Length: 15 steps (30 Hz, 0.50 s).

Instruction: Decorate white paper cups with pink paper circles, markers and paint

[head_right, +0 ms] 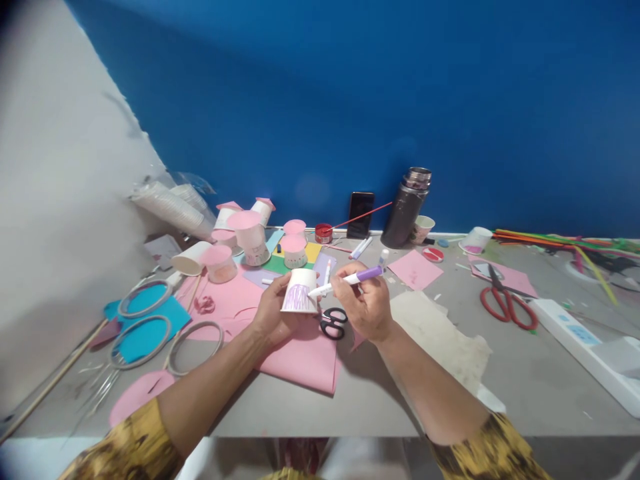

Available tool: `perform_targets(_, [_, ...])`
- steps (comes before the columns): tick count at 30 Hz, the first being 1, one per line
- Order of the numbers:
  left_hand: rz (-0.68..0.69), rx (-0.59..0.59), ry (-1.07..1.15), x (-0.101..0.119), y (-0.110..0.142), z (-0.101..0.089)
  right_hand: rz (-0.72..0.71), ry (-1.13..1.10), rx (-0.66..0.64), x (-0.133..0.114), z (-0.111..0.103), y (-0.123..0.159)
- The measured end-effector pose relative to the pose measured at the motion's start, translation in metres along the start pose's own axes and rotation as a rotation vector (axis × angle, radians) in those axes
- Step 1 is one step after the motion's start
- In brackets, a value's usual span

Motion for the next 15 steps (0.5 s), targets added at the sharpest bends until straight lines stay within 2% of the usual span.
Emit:
perform_targets(3, [0.002, 0.01, 0.01, -0.0004, 0.0001, -0.0006, -0.015, -0.027, -0.048, -0.0019, 0.0049, 0.0008])
perform_targets(9, [0.004, 0.043, 0.03, -0.0013, 0.0004, -0.0027, -0.066, 0.006, 0.01, -0.0082, 0.0005, 0.0008])
perform_targets(15, [0.039, 0.071, 0.027, 0.0003, -0.0003, -0.0051, -0.057, -0.031, -0.048, -0.0083, 0.0053, 0.0008])
Point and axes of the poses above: each hand's wrist, its own y-axis away from the middle knuckle, its own z-axis out of the palm, x = y × z, the point moved 10 cm from there along -y, towards the middle knuckle, and after that the axes turned 5 degrees about y, right-handed, at the moved point
